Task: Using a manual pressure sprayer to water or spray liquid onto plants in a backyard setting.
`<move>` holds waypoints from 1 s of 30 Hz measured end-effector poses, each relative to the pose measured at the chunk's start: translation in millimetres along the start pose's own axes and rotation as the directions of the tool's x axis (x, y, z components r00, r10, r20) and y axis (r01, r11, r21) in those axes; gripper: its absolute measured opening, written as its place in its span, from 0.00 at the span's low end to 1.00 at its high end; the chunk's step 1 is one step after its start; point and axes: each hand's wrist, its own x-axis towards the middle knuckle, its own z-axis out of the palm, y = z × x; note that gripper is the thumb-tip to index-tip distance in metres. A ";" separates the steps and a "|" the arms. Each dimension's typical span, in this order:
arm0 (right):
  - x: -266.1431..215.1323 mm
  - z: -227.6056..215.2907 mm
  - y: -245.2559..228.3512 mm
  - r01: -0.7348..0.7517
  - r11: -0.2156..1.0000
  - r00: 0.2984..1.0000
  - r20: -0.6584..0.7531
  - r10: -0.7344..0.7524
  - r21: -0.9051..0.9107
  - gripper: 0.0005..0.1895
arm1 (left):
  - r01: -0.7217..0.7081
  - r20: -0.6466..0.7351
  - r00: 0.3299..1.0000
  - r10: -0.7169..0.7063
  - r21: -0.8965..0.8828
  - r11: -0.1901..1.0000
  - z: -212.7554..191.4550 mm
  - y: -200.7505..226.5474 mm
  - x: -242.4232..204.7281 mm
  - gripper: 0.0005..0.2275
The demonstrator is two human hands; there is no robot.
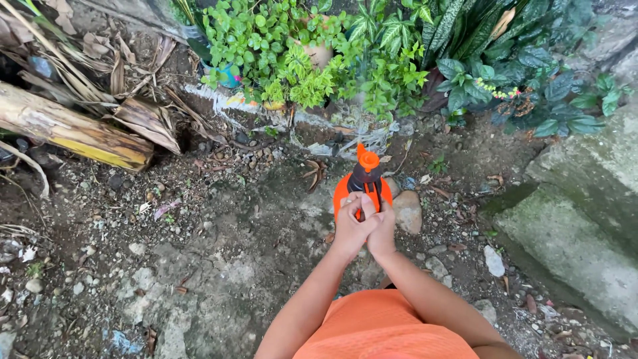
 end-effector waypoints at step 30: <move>16.6 -32.5 8.0 0.051 0.997 0.982 -0.180 -0.060 -0.053 0.16 | 0.013 0.105 0.994 -0.017 0.041 0.999 28.9 -2.1 19.3 0.10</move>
